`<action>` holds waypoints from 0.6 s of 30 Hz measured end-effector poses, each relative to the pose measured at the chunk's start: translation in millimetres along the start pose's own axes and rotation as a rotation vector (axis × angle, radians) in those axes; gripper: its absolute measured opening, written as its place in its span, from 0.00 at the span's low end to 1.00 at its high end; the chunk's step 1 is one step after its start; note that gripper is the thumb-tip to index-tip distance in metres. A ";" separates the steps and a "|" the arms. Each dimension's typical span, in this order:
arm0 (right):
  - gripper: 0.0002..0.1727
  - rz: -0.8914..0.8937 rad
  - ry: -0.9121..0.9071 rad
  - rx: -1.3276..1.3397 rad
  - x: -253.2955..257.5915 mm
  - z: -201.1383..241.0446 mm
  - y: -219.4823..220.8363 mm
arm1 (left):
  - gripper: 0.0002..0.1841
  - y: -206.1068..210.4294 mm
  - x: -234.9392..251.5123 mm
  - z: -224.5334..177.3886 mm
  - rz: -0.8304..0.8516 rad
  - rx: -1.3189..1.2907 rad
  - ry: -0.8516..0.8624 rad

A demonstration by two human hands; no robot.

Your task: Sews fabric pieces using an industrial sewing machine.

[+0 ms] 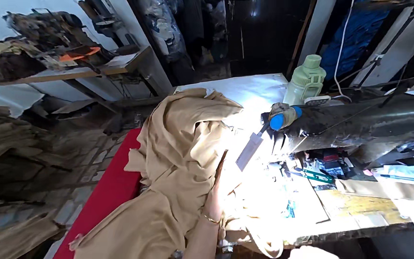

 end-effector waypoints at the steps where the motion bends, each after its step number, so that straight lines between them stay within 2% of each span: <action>1: 0.16 -0.132 -0.035 -0.047 10.7 -2.4 -3.7 | 0.25 -0.8 -0.5 1.4 0.002 0.032 0.023; 3: 0.12 -0.309 -0.103 -0.164 34.2 -11.3 -0.3 | 0.25 -1.5 -0.3 1.6 -0.007 0.136 0.075; 4: 0.12 -0.331 -0.122 -0.181 45.5 -16.8 6.8 | 0.25 -0.8 0.3 -0.9 -0.032 0.210 0.081; 6: 0.17 -0.241 -0.100 -0.095 60.8 -30.4 31.4 | 0.30 2.8 3.6 -8.7 -0.076 0.362 0.008; 8: 0.28 -0.036 -0.021 0.039 66.7 -39.8 52.9 | 0.31 6.4 12.7 -7.8 -0.103 0.456 -0.024; 10: 0.26 -0.106 -0.020 -0.007 67.3 -31.3 46.0 | 0.32 15.3 33.0 -1.2 -0.160 0.607 0.064; 12: 0.23 -0.184 -0.035 -0.136 57.7 -26.2 40.4 | 0.32 25.1 32.6 2.5 -0.121 0.726 0.104; 13: 0.22 -0.180 -0.024 -0.149 53.8 -21.5 35.7 | 0.30 33.7 31.9 -6.6 -0.090 0.794 0.113; 15: 0.20 -0.061 0.051 -0.189 55.3 -11.1 23.6 | 0.23 54.2 32.6 -37.1 -0.046 0.944 0.178; 16: 0.22 -0.005 0.117 -0.160 60.2 -6.9 17.6 | 0.21 58.3 34.4 -40.6 -0.012 0.956 0.217; 17: 0.22 -0.106 0.114 -0.215 61.1 -12.5 25.0 | 0.22 55.6 33.2 -39.8 0.079 0.882 0.255; 18: 0.23 -0.212 0.106 -0.270 64.7 -19.1 31.9 | 0.20 55.5 41.1 -19.4 0.010 0.636 0.461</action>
Point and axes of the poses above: each hand's wrist, its own x-axis towards the middle knuckle, its own y-axis out of the palm, z = x × y, the point moved 3 cm from there along x, towards the middle knuckle, and after that the axes turned 10 degrees about -y, right-handed, at the moved point
